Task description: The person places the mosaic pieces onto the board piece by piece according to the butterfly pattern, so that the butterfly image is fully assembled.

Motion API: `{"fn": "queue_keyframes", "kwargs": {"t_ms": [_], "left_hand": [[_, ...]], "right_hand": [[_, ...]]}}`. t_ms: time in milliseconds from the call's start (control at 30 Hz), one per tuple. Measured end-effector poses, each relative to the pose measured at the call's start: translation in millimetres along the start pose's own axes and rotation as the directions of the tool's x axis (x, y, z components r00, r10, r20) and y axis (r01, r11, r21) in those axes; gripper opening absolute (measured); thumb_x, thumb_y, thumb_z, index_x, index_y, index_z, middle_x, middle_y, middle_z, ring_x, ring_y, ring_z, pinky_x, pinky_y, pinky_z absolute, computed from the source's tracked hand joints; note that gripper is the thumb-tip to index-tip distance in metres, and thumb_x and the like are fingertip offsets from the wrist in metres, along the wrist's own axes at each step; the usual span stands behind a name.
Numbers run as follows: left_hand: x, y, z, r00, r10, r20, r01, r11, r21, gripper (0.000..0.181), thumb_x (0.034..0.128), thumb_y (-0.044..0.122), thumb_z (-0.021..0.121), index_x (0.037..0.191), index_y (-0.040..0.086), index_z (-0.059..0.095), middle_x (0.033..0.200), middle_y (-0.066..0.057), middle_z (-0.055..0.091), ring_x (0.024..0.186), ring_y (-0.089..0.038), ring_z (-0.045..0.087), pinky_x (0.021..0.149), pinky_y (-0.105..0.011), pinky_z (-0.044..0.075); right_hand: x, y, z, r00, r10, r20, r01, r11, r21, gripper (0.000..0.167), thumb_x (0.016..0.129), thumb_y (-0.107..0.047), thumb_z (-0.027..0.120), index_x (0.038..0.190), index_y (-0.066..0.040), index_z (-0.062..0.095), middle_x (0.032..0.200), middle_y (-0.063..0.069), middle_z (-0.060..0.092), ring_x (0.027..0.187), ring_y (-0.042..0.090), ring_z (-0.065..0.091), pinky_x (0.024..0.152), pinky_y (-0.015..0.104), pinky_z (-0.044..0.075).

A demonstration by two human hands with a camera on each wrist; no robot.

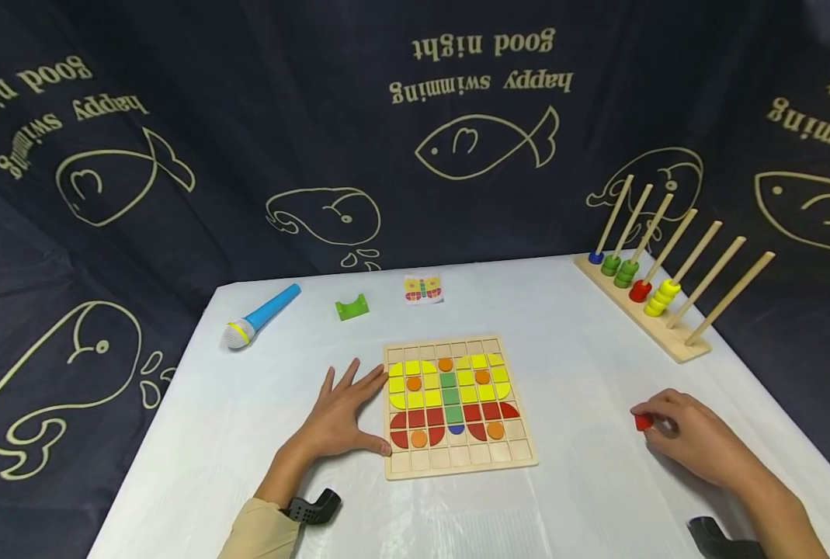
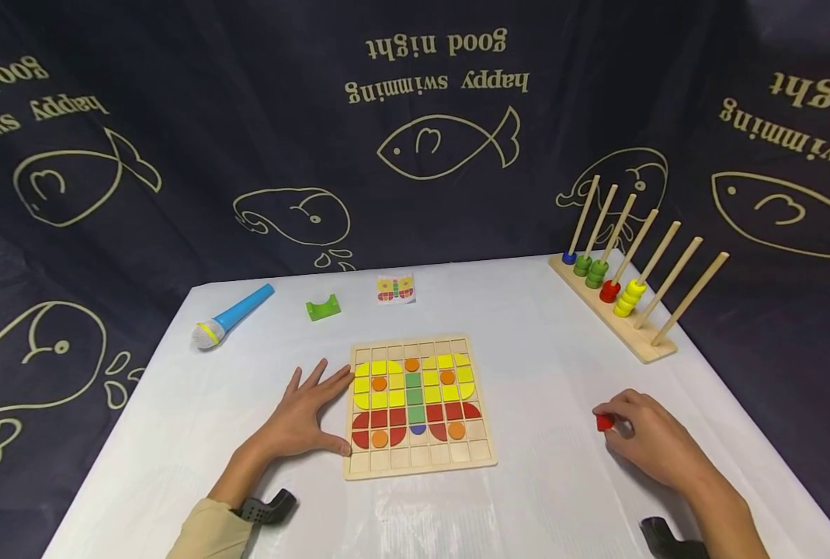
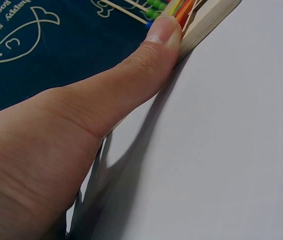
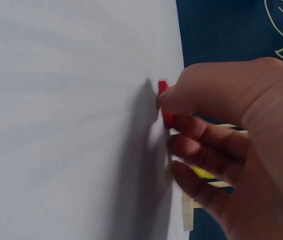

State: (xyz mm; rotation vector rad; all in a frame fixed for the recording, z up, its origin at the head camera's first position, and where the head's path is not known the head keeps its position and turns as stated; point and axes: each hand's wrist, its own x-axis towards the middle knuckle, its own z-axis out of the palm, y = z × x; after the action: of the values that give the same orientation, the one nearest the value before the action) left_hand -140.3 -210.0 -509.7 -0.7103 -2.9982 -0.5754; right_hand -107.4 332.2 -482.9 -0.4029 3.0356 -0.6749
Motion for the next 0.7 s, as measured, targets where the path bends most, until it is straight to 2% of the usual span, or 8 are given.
{"fn": "queue_keyframes", "kwargs": {"t_ms": [267, 433, 700], "left_hand": [[-0.8, 0.7, -1.7, 1.000, 0.000, -0.006, 0.000, 1.000, -0.005, 0.122, 0.0492, 0.086, 0.067, 0.149, 0.023, 0.038, 0.154, 0.007, 0.031, 0.145, -0.030, 0.009, 0.111, -0.062, 0.000], [-1.2, 0.5, -2.6, 1.000, -0.006, -0.008, 0.006, 1.000, -0.002, 0.122, 0.0491, 0.086, 0.067, 0.149, 0.023, 0.038, 0.154, 0.007, 0.031, 0.145, -0.029, 0.008, 0.111, -0.061, 0.000], [-0.3, -0.3, -0.3, 1.000, -0.010, 0.005, 0.010, 1.000, 0.001, 0.122, 0.0485, 0.088, 0.064, 0.150, 0.026, 0.036, 0.154, 0.009, 0.029, 0.145, -0.027, 0.006, 0.112, -0.060, -0.001]], "right_hand": [[9.1, -12.2, 7.2, 0.999, 0.036, 0.009, -0.036, 0.999, 0.036, 0.027, 0.074, -0.018, 0.080, 0.099, -0.014, 0.073, 0.093, -0.005, 0.059, 0.082, 0.015, 0.053, 0.066, 0.032, 0.048], [19.2, -33.1, 14.5, 1.000, -0.024, 0.010, 0.024, 0.999, 0.040, 0.026, 0.075, -0.020, 0.080, 0.100, -0.017, 0.073, 0.092, -0.010, 0.059, 0.082, 0.011, 0.053, 0.069, 0.031, 0.049], [30.3, -71.7, 32.3, 0.992, -0.124, 0.007, 0.123, 0.992, 0.031, 0.026, 0.073, -0.018, 0.081, 0.097, -0.022, 0.075, 0.089, -0.015, 0.057, 0.076, 0.008, 0.051, 0.063, 0.025, 0.048]]}}
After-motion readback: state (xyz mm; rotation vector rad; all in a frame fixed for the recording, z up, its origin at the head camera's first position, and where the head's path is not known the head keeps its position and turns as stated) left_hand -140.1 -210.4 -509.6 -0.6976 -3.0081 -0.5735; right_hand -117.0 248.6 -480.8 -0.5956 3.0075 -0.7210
